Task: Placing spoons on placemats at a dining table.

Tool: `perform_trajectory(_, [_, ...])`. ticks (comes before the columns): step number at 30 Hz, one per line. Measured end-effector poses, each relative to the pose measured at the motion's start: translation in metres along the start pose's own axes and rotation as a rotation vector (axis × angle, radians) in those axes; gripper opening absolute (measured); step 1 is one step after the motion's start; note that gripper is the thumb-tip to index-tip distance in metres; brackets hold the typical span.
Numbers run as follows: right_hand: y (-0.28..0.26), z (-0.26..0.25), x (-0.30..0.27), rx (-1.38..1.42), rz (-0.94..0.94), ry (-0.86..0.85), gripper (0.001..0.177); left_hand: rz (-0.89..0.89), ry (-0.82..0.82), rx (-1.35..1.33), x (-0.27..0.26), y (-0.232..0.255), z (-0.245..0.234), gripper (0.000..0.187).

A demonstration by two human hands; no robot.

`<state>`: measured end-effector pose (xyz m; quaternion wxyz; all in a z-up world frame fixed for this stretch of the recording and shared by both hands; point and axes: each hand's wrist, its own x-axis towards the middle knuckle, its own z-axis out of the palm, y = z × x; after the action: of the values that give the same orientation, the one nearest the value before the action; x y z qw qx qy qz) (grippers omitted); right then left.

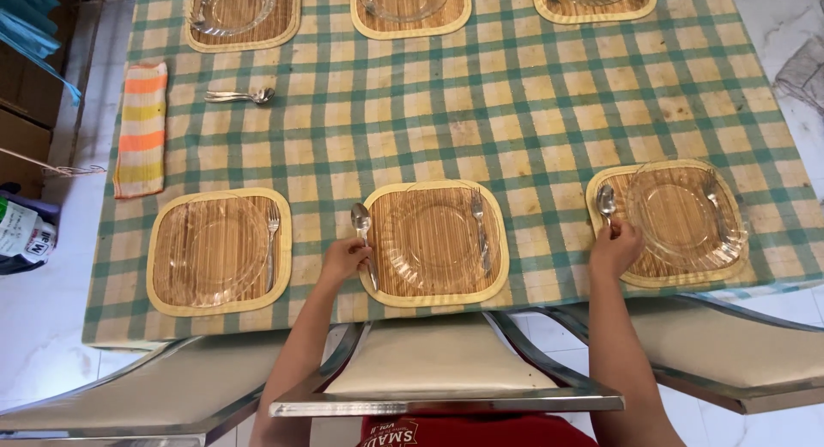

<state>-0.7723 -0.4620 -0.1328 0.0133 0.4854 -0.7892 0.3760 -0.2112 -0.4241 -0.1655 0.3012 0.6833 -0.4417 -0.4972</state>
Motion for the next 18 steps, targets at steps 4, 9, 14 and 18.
perform_trajectory(4, [0.010,0.008,0.002,0.121,0.112,-0.025,0.015,0.025,-0.018,-0.036,0.007,-0.002,0.004,0.014])
perform_trajectory(9, [0.004,0.005,-0.002,-0.058,0.047,-0.029,0.017,-0.009,-0.006,0.020,-0.003,0.022,0.006,0.015])
perform_trajectory(14, [0.004,0.007,-0.003,-0.083,0.025,-0.004,0.016,-0.029,0.023,-0.019,-0.007,0.031,0.010,0.013])
perform_trajectory(18, [0.005,0.007,-0.003,-0.084,-0.006,0.004,0.010,-0.005,0.023,-0.029,-0.010,0.038,0.014,0.011])
